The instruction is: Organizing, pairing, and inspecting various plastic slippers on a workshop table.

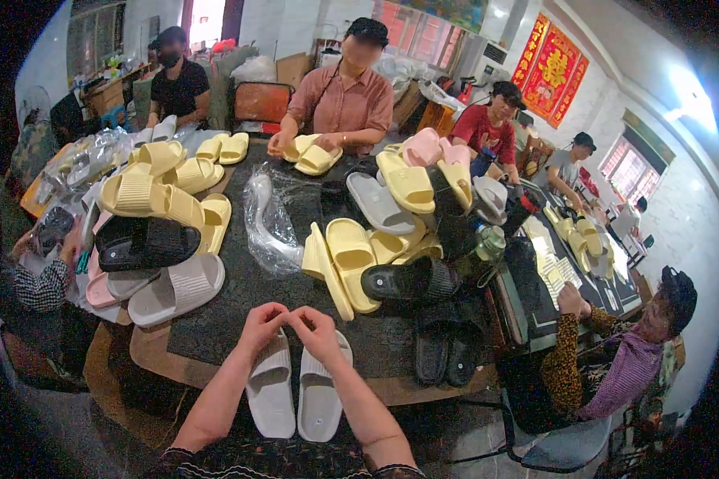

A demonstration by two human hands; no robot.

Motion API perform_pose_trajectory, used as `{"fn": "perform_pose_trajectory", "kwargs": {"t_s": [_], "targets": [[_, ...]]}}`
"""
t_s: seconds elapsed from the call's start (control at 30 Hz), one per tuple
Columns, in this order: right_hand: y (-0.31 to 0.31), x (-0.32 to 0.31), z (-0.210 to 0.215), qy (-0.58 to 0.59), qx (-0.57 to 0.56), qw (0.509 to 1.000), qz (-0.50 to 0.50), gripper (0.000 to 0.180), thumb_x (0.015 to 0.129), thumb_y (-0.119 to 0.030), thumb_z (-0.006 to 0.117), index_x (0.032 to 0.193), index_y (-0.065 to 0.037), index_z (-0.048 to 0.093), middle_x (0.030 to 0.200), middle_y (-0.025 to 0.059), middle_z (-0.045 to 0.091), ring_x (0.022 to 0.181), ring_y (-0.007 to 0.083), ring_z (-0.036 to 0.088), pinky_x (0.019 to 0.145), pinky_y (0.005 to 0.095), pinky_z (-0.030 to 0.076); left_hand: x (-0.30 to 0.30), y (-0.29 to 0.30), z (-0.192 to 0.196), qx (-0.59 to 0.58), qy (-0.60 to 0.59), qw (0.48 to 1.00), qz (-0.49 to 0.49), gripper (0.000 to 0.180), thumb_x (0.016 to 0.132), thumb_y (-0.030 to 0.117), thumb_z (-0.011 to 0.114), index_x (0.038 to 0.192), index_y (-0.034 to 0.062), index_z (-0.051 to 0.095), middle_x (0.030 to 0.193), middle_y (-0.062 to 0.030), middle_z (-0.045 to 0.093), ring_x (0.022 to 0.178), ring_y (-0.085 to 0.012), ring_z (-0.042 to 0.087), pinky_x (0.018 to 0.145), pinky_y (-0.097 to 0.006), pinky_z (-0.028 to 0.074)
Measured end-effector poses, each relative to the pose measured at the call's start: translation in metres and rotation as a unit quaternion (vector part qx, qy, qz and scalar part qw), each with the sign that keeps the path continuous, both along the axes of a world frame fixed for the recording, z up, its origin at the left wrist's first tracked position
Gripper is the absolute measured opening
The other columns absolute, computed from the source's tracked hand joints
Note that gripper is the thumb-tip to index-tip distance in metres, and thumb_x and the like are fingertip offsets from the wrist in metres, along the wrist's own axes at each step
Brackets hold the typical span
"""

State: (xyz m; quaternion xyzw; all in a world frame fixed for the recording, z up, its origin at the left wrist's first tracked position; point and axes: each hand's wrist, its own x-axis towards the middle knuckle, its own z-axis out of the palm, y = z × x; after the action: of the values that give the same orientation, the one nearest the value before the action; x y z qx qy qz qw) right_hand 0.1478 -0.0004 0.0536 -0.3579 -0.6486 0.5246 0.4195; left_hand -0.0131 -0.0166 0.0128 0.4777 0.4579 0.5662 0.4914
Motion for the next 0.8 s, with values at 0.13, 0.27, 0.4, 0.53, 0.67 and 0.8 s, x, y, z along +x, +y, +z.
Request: {"fn": "perform_pose_trajectory", "kwargs": {"t_s": [0.13, 0.27, 0.4, 0.53, 0.67, 0.8], "targets": [[0.005, -0.006, -0.010, 0.052, -0.028, 0.998, -0.036, 0.016, 0.093, -0.018, 0.061, 0.100, -0.004, 0.066, 0.080, -0.0063, 0.056, 0.071, 0.0018, 0.048, 0.063, 0.0175, 0.039, -0.002, 0.001, -0.012, -0.038, 0.027, 0.998, 0.038, 0.006, 0.085, 0.008, 0.066, 0.090, 0.0043, 0.066, 0.078, 0.0044, 0.061, 0.071, -0.0040, 0.053, 0.063, -0.020, 0.043], [0.033, 0.002, 0.042, 0.194, -0.183, 0.961, 0.074, 0.045, 0.097, -0.030, 0.050, 0.136, -0.008, 0.041, 0.070, -0.0061, 0.043, 0.058, 0.0017, 0.036, 0.048, 0.0156, 0.028, 0.002, 0.002, 0.009, -0.025, -0.009, 0.999, 0.024, 0.009, 0.087, 0.012, 0.066, 0.088, 0.0039, 0.066, 0.076, 0.0057, 0.059, 0.068, -0.0031, 0.050, 0.060, -0.020, 0.039], [0.052, -0.001, 0.072, 0.208, -0.155, 0.966, 0.023, 0.033, 0.094, -0.028, 0.048, 0.111, -0.002, 0.059, 0.067, -0.0053, 0.043, 0.052, 0.0032, 0.033, 0.044, 0.0186, 0.025, 0.002, 0.005, 0.007, -0.031, -0.010, 0.999, 0.018, 0.008, 0.086, 0.013, 0.066, 0.089, 0.0055, 0.066, 0.076, 0.0071, 0.057, 0.068, -0.0023, 0.049, 0.062, -0.020, 0.039], [0.031, -0.006, 0.032, 0.008, 0.042, 0.999, 0.002, 0.017, 0.088, -0.019, 0.065, 0.096, -0.004, 0.066, 0.086, -0.0028, 0.061, 0.066, 0.0016, 0.047, 0.060, 0.0193, 0.039, 0.000, -0.002, 0.005, -0.042, -0.004, 0.998, 0.036, 0.008, 0.087, 0.014, 0.066, 0.090, 0.0061, 0.067, 0.076, 0.0062, 0.059, 0.068, -0.0031, 0.050, 0.059, -0.020, 0.040], [0.001, -0.004, -0.006, -0.129, 0.093, 0.981, -0.113, 0.037, 0.083, -0.023, 0.071, 0.112, -0.003, 0.063, 0.087, 0.0018, 0.063, 0.060, 0.0049, 0.046, 0.059, 0.0223, 0.043, -0.005, -0.001, -0.005, 0.000, 0.017, 0.999, 0.046, 0.011, 0.087, 0.014, 0.065, 0.092, 0.0043, 0.067, 0.076, 0.0032, 0.062, 0.069, -0.0039, 0.054, 0.058, -0.021, 0.042], [0.006, 0.005, -0.019, -0.141, -0.012, 0.989, -0.047, 0.028, 0.085, -0.026, 0.069, 0.102, -0.003, 0.066, 0.084, 0.0026, 0.067, 0.069, 0.0074, 0.054, 0.064, 0.0248, 0.046, 0.000, -0.006, 0.007, -0.029, -0.035, 0.997, 0.065, 0.011, 0.087, 0.015, 0.066, 0.091, 0.0055, 0.067, 0.076, 0.0043, 0.061, 0.066, -0.0034, 0.053, 0.058, -0.020, 0.042]]}}
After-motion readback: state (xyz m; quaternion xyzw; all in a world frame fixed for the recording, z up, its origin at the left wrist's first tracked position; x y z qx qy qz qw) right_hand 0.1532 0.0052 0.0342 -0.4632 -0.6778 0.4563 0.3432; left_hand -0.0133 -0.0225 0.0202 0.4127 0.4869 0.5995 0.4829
